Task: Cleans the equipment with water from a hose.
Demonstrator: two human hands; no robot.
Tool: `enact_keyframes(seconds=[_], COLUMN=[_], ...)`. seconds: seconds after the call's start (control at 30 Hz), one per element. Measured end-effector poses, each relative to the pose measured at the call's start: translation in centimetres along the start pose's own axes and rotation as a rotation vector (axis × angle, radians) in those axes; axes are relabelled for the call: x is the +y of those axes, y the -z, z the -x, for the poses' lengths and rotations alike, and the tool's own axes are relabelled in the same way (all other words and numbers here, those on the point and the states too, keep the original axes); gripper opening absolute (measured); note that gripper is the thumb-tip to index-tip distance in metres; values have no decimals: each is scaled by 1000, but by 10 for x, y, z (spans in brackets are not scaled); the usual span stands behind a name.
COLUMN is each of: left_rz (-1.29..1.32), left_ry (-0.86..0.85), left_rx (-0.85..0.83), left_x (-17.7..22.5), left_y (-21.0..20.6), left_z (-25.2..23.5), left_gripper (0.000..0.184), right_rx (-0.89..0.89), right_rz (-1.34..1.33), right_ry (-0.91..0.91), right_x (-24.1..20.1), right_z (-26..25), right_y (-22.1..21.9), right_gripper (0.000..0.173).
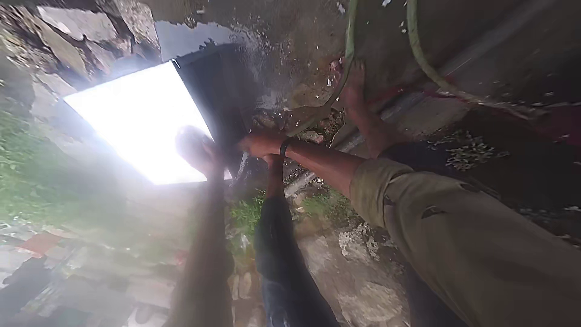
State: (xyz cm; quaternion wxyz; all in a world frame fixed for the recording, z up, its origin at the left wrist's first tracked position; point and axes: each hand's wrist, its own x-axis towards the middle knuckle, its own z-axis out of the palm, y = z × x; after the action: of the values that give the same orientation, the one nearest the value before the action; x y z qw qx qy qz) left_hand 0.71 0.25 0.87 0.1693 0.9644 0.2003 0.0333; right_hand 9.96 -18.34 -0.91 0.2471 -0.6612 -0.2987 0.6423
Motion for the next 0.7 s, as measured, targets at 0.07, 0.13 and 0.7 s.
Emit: enact_keyframes(seconds=[0.07,0.13,0.7], left_rz=[5,16,2], left_ry=[4,2,61], left_rx=[25,38,3], left_x=[0,-1,-1], left_y=[-4,-3,-3], left_z=[-1,1,4], left_gripper=[59,59,59], right_rx=[55,196,747], right_rz=[-44,-122,-192], right_ry=[-19,-81,-241], right_x=[-4,-8,-16], right_z=[-12,-15,-5], right_y=[22,43,68], right_gripper=[37,44,50])
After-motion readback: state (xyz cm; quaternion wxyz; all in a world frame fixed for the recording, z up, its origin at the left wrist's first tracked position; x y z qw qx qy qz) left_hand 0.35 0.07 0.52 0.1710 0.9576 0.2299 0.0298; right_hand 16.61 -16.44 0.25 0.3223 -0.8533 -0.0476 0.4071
